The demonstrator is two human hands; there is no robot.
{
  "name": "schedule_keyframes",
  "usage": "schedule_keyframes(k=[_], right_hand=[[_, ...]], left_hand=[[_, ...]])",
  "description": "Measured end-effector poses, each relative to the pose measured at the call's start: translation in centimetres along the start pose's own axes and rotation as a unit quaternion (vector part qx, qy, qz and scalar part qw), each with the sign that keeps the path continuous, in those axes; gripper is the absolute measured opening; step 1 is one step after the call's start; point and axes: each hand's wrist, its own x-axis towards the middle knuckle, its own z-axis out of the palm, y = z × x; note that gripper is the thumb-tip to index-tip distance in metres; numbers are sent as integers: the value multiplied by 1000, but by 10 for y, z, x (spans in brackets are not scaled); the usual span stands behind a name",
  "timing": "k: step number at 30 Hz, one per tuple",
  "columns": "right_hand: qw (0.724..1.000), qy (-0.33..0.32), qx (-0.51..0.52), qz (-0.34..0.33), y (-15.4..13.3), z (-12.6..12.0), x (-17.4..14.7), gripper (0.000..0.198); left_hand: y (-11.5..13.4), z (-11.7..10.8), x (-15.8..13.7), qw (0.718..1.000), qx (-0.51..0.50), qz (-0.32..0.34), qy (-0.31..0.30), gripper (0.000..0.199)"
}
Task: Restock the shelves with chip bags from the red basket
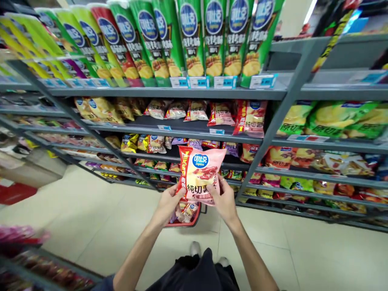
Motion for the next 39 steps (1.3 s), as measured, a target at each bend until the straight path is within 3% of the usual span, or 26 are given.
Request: schedule_keyframes(k=[5, 10, 15, 21, 27, 31, 36, 39], right_hand=[[997, 10, -32, -72, -30, -26, 10, 68], [994, -48, -17, -101, -46, -32, 5, 81], [995, 1, -36, -94, -52, -24, 7, 62], [995, 60, -12, -75, -30, -20, 1, 55], [997, 27, -41, -60, -4, -20, 5, 63], [974, 27, -186, -124, -24, -18, 38, 70], [910, 77, -347, -211, -68, -12, 119, 64], [868, 97, -420, -247, -87, -10, 171, 57]], left_hand=[[31, 25, 22, 993, -23, 19, -114, 77], [42, 27, 38, 991, -15, 99, -84, 70], [40, 22, 44, 990, -22, 107, -84, 66], [31, 5, 49, 983, -36, 105, -149, 70], [22, -6, 65, 985, -4, 132, -111, 67], [40, 4, 98, 982, 62, 165, -70, 64], [92, 26, 170, 941, 145, 305, -21, 61], [121, 37, 210, 929, 180, 323, 0, 52]])
